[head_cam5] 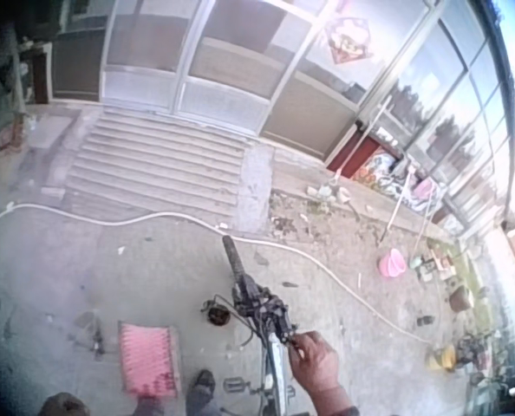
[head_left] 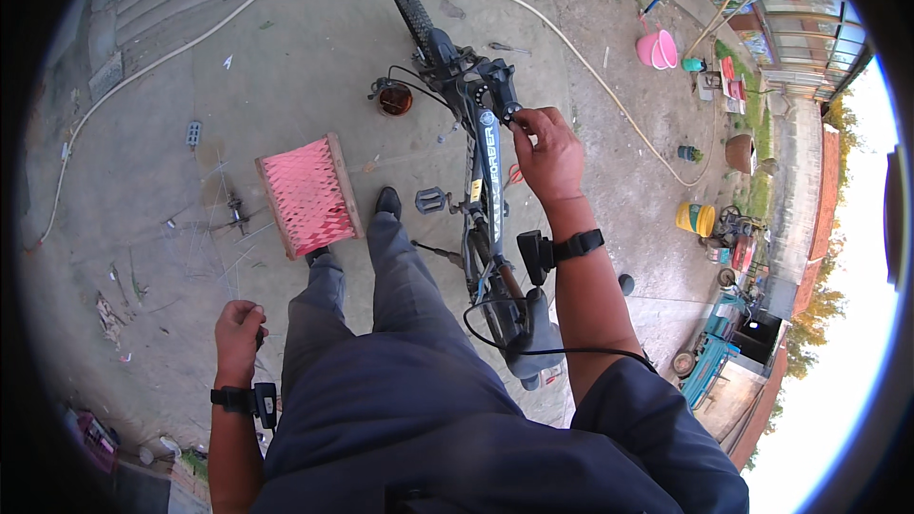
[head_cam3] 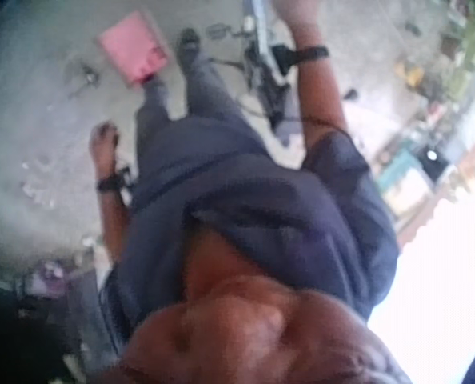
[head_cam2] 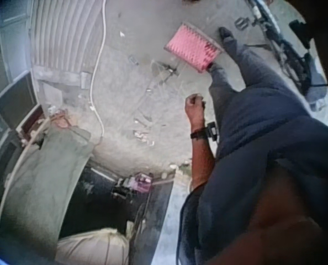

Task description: The person assembles a bicycle handlebar by attaching a black handlebar to the stem, inserting a bolt, and tightening it with a multi-tool. The person also retrieves small parts from a white basin and positions the handlebar on the bicycle.

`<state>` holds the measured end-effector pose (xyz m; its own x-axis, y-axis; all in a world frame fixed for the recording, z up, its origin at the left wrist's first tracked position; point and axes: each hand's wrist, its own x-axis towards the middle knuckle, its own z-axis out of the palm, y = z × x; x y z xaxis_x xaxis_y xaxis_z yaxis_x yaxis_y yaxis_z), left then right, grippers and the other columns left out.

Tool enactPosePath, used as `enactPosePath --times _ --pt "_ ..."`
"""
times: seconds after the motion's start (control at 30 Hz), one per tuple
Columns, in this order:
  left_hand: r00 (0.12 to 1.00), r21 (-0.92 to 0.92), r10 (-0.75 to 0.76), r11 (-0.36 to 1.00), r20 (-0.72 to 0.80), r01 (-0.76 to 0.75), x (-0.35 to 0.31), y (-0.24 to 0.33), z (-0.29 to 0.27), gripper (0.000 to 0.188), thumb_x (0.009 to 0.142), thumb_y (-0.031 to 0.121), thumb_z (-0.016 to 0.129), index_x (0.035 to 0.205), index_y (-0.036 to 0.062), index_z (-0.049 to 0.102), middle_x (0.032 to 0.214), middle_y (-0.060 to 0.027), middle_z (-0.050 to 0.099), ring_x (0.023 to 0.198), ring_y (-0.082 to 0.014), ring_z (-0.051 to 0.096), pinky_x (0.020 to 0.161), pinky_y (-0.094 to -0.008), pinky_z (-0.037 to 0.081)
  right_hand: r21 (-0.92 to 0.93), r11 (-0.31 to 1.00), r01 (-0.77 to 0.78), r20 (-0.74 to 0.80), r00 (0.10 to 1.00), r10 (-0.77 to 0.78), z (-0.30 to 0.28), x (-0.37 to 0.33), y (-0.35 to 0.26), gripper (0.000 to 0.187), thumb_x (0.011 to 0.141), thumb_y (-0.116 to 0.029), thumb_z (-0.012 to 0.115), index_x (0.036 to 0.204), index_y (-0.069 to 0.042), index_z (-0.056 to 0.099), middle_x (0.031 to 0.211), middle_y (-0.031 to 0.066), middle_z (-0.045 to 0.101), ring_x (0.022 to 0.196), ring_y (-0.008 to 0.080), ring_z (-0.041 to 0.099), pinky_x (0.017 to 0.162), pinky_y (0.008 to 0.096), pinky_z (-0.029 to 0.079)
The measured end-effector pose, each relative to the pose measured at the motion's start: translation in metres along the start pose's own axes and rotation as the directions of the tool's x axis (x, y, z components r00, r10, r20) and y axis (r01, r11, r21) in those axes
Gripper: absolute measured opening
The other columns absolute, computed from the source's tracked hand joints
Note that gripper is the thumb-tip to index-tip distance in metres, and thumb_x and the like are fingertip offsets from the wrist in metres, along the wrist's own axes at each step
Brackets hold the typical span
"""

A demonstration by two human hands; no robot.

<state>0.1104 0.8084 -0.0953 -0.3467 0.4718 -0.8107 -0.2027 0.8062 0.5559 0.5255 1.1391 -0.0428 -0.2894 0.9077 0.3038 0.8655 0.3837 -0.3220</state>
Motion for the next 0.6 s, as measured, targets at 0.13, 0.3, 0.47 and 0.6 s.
enactPosePath --times 0.13,0.3,0.47,0.6 --pt "1.000 0.007 0.006 1.000 -0.001 -0.006 0.000 0.000 -0.004 0.014 0.094 0.016 0.067 0.098 0.0058 0.060 0.081 -0.0032 0.063 0.060 -0.0108 0.058 0.055 -0.0251 0.044 -0.082 0.992 -0.097 0.030 0.995 0.100 0.001 0.002 0.001 0.017 0.081 -0.019 0.079 0.093 -0.014 0.069 0.086 0.0039 0.067 0.074 0.0267 0.067 0.062 0.0382 0.053" --pt "1.000 0.010 -0.003 1.000 -0.007 0.003 0.001 -0.004 -0.010 0.013 0.094 0.016 0.067 0.098 0.0062 0.060 0.080 -0.0028 0.063 0.060 -0.0105 0.058 0.054 -0.0250 0.043 0.003 0.999 0.048 0.005 0.999 -0.048 -0.002 0.005 0.003 0.016 0.080 -0.019 0.080 0.091 -0.014 0.069 0.085 0.0034 0.066 0.077 0.0263 0.067 0.065 0.0378 0.053" --pt "1.000 0.018 -0.024 1.000 0.009 0.024 0.003 -0.012 -0.016 0.015 0.095 0.018 0.067 0.101 0.0051 0.060 0.081 -0.0033 0.063 0.060 -0.0110 0.059 0.052 -0.0254 0.042 -0.102 0.987 -0.121 0.105 0.986 0.132 -0.004 0.005 0.001 0.018 0.079 -0.018 0.081 0.092 -0.014 0.069 0.085 0.0038 0.065 0.080 0.0263 0.066 0.067 0.0378 0.053" --pt "0.999 0.033 -0.030 0.999 -0.027 0.031 0.005 -0.020 -0.022 0.015 0.095 0.018 0.067 0.101 0.0051 0.060 0.081 -0.0033 0.063 0.061 -0.0113 0.058 0.052 -0.0254 0.042 -0.039 0.999 0.004 0.047 0.999 -0.002 -0.006 0.006 -0.001 0.019 0.078 -0.020 0.081 0.091 -0.014 0.069 0.084 0.0039 0.065 0.079 0.0268 0.066 0.066 0.0379 0.052"
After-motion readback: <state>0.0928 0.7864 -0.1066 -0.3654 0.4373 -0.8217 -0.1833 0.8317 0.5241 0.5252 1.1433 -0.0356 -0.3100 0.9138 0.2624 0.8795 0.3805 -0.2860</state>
